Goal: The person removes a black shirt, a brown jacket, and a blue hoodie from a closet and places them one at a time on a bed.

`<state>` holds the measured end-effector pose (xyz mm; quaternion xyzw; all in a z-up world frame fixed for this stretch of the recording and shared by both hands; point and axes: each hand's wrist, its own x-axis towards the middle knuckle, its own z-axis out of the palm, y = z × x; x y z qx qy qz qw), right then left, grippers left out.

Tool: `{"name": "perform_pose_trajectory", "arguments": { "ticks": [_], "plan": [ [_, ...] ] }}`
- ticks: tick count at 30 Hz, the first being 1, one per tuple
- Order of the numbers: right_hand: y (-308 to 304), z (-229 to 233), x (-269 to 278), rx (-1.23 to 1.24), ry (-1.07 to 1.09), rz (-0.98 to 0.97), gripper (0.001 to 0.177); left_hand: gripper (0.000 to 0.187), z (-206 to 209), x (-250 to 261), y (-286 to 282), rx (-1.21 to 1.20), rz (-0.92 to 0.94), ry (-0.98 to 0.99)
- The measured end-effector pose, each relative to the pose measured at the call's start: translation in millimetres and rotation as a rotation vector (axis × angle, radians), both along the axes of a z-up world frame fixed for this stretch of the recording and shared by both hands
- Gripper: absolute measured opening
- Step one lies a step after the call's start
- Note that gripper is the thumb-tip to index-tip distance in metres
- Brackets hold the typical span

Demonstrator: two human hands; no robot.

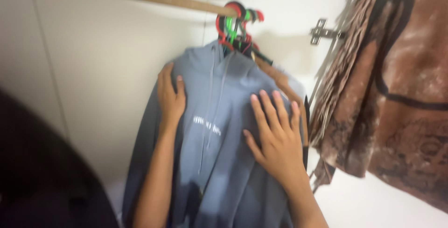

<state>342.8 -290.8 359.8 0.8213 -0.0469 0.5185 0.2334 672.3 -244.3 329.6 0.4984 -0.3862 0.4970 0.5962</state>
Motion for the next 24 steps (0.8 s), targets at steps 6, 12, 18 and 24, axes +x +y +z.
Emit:
{"name": "perform_pose_trajectory", "arguments": {
  "ticks": [6, 12, 18, 24],
  "plan": [
    [-10, 10, 16, 0.087, -0.229, -0.098, 0.061, 0.028, 29, 54, -19, 0.127, -0.110, -0.010],
    [-18, 11, 23, 0.089, -0.375, -0.145, 0.043, 0.028, 26, 76, -26, 0.084, -0.147, -0.040],
    [-20, 12, 26, 0.108, -0.372, -0.240, 0.044, 0.031, 36, 85, -23, 0.124, -0.164, -0.033],
    [-20, 17, 30, 0.070, -0.356, -0.220, 0.044, 0.031, 40, 78, -22, 0.129, -0.144, 0.027]
  ]
}}
